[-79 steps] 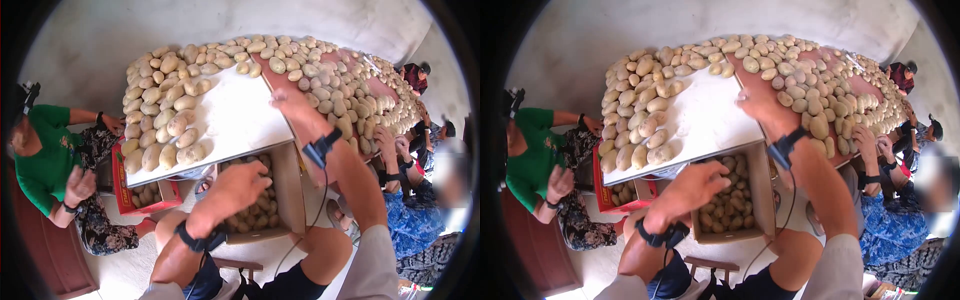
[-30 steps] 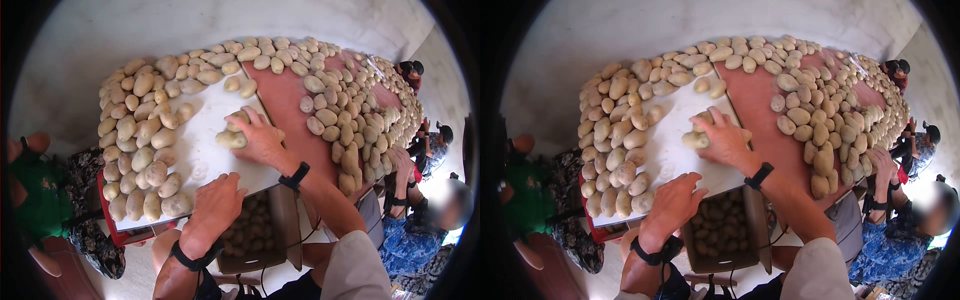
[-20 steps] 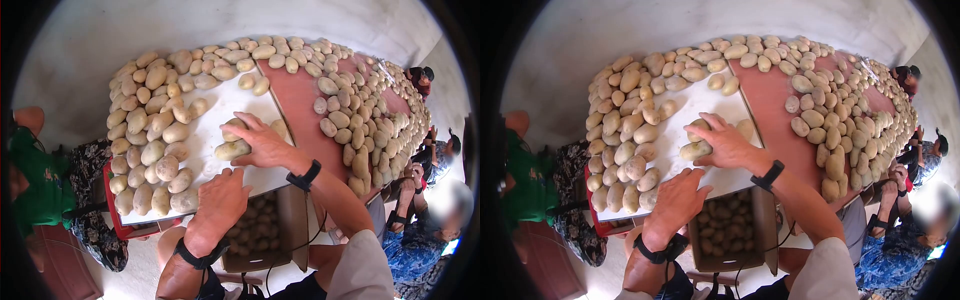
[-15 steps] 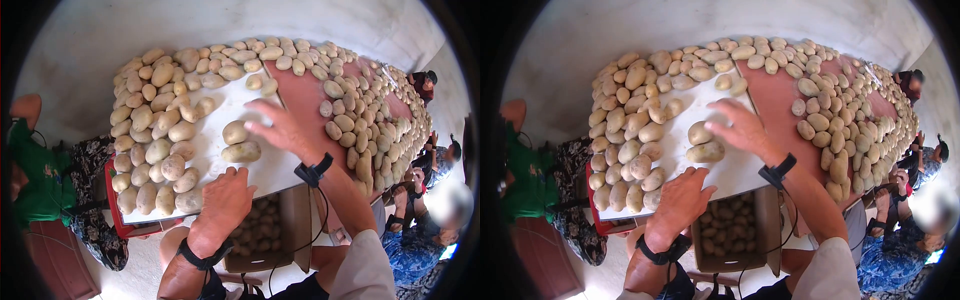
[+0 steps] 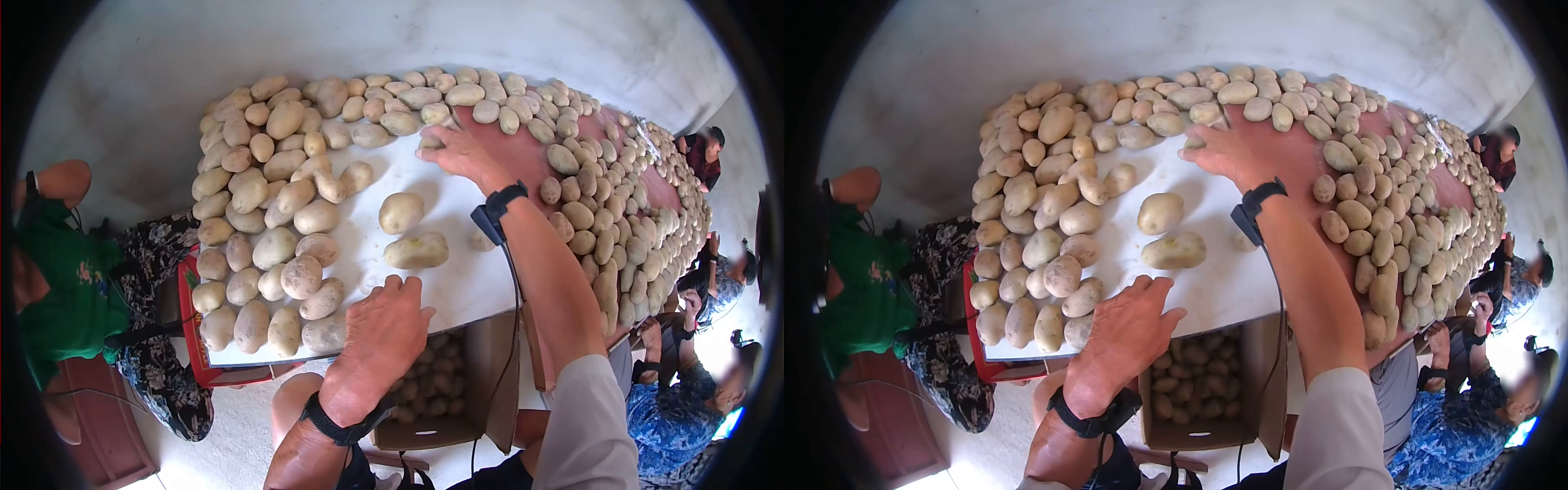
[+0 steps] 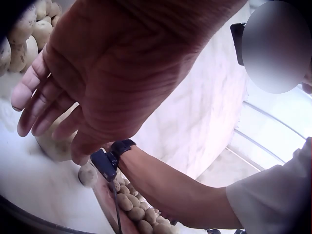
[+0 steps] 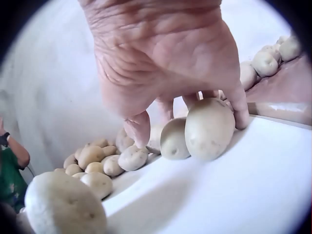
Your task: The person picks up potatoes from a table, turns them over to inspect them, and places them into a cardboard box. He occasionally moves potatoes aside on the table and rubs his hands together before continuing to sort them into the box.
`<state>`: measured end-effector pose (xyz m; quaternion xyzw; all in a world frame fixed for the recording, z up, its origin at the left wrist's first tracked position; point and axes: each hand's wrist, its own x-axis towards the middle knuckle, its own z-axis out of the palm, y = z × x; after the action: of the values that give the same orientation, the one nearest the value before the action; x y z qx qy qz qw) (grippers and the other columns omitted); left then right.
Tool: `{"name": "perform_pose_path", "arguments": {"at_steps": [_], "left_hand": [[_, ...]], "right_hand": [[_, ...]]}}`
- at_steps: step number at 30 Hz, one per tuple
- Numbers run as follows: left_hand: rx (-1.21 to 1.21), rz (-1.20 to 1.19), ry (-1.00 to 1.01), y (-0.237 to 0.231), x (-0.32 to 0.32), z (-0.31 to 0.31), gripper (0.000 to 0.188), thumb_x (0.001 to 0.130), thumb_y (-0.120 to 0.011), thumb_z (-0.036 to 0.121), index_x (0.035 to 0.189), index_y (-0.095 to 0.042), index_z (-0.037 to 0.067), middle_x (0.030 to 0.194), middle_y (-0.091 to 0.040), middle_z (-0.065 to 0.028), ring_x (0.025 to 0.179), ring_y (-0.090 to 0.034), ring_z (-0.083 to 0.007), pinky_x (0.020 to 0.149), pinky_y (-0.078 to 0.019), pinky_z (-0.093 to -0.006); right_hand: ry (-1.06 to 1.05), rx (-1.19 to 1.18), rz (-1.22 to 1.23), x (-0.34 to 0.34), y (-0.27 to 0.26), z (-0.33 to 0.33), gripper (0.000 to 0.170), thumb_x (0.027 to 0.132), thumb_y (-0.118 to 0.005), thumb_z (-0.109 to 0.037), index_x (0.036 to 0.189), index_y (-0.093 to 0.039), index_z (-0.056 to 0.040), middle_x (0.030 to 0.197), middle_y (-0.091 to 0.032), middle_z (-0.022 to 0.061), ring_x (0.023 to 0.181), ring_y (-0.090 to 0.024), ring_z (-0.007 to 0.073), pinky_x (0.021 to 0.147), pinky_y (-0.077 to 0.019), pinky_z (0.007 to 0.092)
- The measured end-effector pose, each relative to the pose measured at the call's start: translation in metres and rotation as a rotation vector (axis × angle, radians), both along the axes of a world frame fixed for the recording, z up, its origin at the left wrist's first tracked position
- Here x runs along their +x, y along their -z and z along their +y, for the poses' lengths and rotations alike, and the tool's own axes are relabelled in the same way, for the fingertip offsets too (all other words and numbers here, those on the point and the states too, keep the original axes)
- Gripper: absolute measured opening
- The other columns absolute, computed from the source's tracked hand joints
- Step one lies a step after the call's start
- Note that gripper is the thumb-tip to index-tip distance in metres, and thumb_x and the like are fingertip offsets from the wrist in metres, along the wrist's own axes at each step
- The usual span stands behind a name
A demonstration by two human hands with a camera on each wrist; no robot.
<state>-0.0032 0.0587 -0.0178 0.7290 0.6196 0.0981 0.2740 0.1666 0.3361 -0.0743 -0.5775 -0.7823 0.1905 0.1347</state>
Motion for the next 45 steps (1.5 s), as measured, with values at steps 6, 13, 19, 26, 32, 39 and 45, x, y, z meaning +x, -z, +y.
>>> {"name": "perform_pose_path", "arguments": {"at_steps": [6,13,19,26,32,39,45], "left_hand": [[0.008,-0.012,0.003,0.003,-0.002,0.003,0.037,0.097,-0.066,0.027,0.124,-0.061,0.002,0.112,-0.066,-0.0189,0.104,-0.067,-0.0393,0.087,-0.0540,-0.0489],[-0.041,-0.052,0.038,0.003,-0.002,0.004,0.034,0.095,-0.068,0.025,0.120,-0.061,0.003,0.109,-0.065,-0.0178,0.102,-0.067,-0.0396,0.085,-0.0539,-0.0498],[-0.090,-0.006,0.127,-0.001,-0.002,0.000,0.033,0.095,-0.068,0.024,0.120,-0.059,0.003,0.107,-0.065,-0.0160,0.101,-0.067,-0.0370,0.085,-0.0535,-0.0490],[-0.138,0.022,0.173,-0.004,-0.005,0.001,0.038,0.095,-0.068,0.024,0.126,-0.058,0.004,0.108,-0.065,-0.0148,0.102,-0.066,-0.0352,0.085,-0.0530,-0.0476],[-0.167,0.022,0.214,-0.002,-0.006,0.001,0.040,0.095,-0.068,0.025,0.128,-0.058,0.004,0.109,-0.065,-0.0139,0.102,-0.065,-0.0346,0.085,-0.0526,-0.0466],[-0.132,0.028,0.204,-0.001,-0.007,0.002,0.041,0.096,-0.068,0.026,0.130,-0.058,0.006,0.111,-0.064,-0.0132,0.104,-0.065,-0.0335,0.086,-0.0523,-0.0461],[-0.154,0.040,0.204,0.001,-0.004,0.005,0.041,0.096,-0.067,0.026,0.130,-0.058,0.006,0.112,-0.064,-0.0132,0.105,-0.065,-0.0339,0.086,-0.0524,-0.0463]], "right_hand": [[-0.159,-0.455,0.140,0.004,-0.036,0.000,0.055,0.094,-0.063,-0.053,0.132,-0.067,-0.0136,0.127,-0.068,0.0173,0.122,-0.061,0.0329,0.103,-0.0480,0.0419],[0.144,0.255,0.025,0.011,-0.006,0.056,0.049,0.090,-0.065,-0.045,0.129,-0.067,-0.0158,0.128,-0.066,0.0178,0.116,-0.062,0.0389,0.099,-0.0506,0.0460],[0.412,0.433,-0.050,0.076,-0.006,0.090,0.052,0.088,-0.066,-0.040,0.136,-0.063,-0.0204,0.147,-0.055,0.0176,0.128,-0.057,0.0395,0.106,-0.0472,0.0471],[0.307,0.241,-0.027,0.103,-0.001,0.122,0.065,0.090,-0.063,-0.043,0.151,-0.051,-0.0238,0.149,-0.055,0.0147,0.131,-0.056,0.0357,0.109,-0.0450,0.0433],[0.237,0.117,-0.097,0.063,-0.011,0.114,0.076,0.091,-0.066,-0.054,0.155,-0.043,-0.0196,0.150,-0.055,0.0173,0.137,-0.052,0.0359,0.113,-0.0410,0.0417],[0.234,0.065,-0.019,0.072,-0.018,0.118,0.081,0.092,-0.059,-0.064,0.157,-0.043,-0.0192,0.150,-0.055,0.0163,0.134,-0.054,0.0384,0.112,-0.0424,0.0442],[0.435,0.129,0.021,0.112,-0.059,0.106,0.066,0.093,-0.060,-0.054,0.144,-0.060,-0.0124,0.143,-0.062,0.0161,0.131,-0.058,0.0345,0.108,-0.0452,0.0452]]}}
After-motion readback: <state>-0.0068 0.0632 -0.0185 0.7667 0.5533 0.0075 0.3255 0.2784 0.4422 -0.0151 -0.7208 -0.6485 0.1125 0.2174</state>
